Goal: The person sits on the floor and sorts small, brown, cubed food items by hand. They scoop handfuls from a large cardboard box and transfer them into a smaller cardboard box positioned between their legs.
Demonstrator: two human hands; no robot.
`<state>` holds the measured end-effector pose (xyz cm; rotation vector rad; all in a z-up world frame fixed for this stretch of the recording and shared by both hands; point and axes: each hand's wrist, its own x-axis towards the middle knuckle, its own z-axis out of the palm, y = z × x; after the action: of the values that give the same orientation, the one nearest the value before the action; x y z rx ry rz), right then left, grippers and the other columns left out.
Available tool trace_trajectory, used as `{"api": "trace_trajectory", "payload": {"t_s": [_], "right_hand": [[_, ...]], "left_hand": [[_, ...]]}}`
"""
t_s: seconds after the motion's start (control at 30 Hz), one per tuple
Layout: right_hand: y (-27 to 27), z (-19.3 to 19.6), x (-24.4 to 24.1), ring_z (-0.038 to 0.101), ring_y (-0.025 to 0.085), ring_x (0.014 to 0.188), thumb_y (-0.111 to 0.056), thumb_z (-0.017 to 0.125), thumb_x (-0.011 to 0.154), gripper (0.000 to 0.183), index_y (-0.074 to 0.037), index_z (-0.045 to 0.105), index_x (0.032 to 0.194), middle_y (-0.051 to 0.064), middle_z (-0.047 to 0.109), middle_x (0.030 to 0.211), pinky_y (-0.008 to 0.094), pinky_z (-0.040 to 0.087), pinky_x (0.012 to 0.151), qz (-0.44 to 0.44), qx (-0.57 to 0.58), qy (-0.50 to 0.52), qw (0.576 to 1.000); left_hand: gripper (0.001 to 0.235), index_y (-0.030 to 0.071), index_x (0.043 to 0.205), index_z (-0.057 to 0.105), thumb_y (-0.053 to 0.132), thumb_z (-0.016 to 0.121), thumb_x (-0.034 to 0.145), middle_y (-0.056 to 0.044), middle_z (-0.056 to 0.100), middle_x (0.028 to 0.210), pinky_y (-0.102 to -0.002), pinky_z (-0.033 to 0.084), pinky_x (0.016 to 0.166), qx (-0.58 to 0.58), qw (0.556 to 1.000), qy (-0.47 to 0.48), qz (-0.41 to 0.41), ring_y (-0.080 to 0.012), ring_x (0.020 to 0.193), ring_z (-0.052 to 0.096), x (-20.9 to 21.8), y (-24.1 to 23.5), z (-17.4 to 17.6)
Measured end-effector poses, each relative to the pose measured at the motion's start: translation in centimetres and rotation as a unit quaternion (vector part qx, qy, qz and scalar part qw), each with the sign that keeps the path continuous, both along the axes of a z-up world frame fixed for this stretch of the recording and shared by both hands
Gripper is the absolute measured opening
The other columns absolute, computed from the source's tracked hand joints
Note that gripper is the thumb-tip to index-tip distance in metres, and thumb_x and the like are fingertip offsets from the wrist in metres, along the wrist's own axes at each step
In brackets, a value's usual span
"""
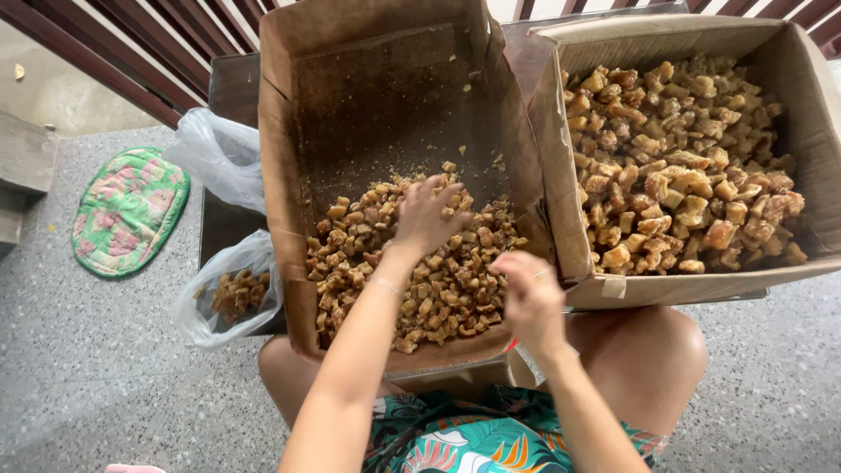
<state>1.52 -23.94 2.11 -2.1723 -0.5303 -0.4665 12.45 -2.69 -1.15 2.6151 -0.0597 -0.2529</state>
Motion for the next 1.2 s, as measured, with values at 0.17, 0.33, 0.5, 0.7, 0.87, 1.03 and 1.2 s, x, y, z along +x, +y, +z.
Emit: {"api": "trace_trajectory", "payload": {"t_s": [0.17,0.33,0.5,0.7,0.87,1.03,1.2], "right_hand": [[2.0,-2.8,-2.1,0.067,0.036,0.104,0.003,0.064,0.082,0.032,-0.008,0.073,0.111,0.01,0.072,0.118,0.043,0.055,0.091,0.004,-0.088,0.102,0.991],[1.7,-4.3,-1.9,0.069,0.034,0.11,-0.003,0.062,0.093,0.024,-0.007,0.07,0.115,0.011,0.071,0.123,0.04,0.056,0.092,-0.011,0.022,0.213,0.977],[1.4,-4.4,-1.6,0.07,0.032,0.112,-0.005,0.062,0.094,0.026,-0.007,0.069,0.119,0.013,0.071,0.124,0.039,0.056,0.093,-0.009,0.046,0.222,0.974],[2.5,-3.2,0.0,0.069,0.027,0.098,-0.008,0.061,0.095,0.03,-0.007,0.068,0.124,0.011,0.069,0.127,0.037,0.057,0.082,0.034,0.046,0.324,0.944],[5.6,-4.5,3.4,0.069,0.018,0.1,-0.012,0.058,0.098,0.034,-0.009,0.063,0.132,0.008,0.066,0.133,0.034,0.058,0.085,0.1,0.006,0.347,0.933],[9.5,-8.5,3.9,0.049,0.03,0.136,-0.016,0.058,0.104,0.033,-0.009,0.058,0.136,0.012,0.056,0.144,0.047,0.04,0.112,0.083,-0.098,0.277,0.952],[8.5,-11.0,2.9,0.044,0.032,0.139,-0.016,0.057,0.099,0.04,-0.017,0.057,0.139,0.009,0.054,0.147,0.05,0.031,0.118,0.107,-0.176,0.217,0.954]], "left_hand": [[0.095,0.029,0.159,0.035,0.085,0.04,0.083,-0.01,0.026,0.165,-0.074,0.004,0.109,0.218,0.973,-0.014,-0.074,-0.0524,0.148,0.022,2.8,-1.6,-3.4],[0.06,0.02,0.137,0.055,0.066,0.049,0.098,-0.01,0.048,0.146,-0.066,0.013,0.127,0.161,0.985,-0.013,-0.069,-0.0283,0.138,0.044,-0.4,0.6,-7.5],[0.035,0.011,0.108,0.057,0.044,0.064,0.1,-0.01,0.054,0.119,-0.046,0.041,0.1,0.102,0.984,-0.143,-0.04,-0.0268,0.109,0.049,-6.3,2.8,-7.8],[0.035,0.008,0.114,0.054,0.035,0.07,0.098,-0.01,0.051,0.099,-0.04,0.043,0.089,-0.028,0.996,0.045,0.07,-0.0245,0.095,0.047,-12.7,4.7,-2.2],[0.063,0.012,0.148,0.034,0.007,0.061,0.092,0.007,0.056,0.126,-0.023,0.046,0.103,-0.576,0.776,0.194,0.168,-0.0087,0.12,0.056,-14.8,6.8,-2.1],[0.06,-0.001,0.154,0.042,0.006,0.063,0.098,-0.007,0.064,0.113,-0.03,0.053,0.091,-0.677,0.694,0.152,0.192,-0.0186,0.108,0.069,-15.8,8.6,-5.6],[0.057,0.003,0.141,0.045,0.006,0.072,0.091,-0.009,0.076,0.108,-0.028,0.057,0.081,-0.435,0.866,0.021,0.243,-0.0172,0.099,0.073,-16.4,8.1,-3.4]]}}
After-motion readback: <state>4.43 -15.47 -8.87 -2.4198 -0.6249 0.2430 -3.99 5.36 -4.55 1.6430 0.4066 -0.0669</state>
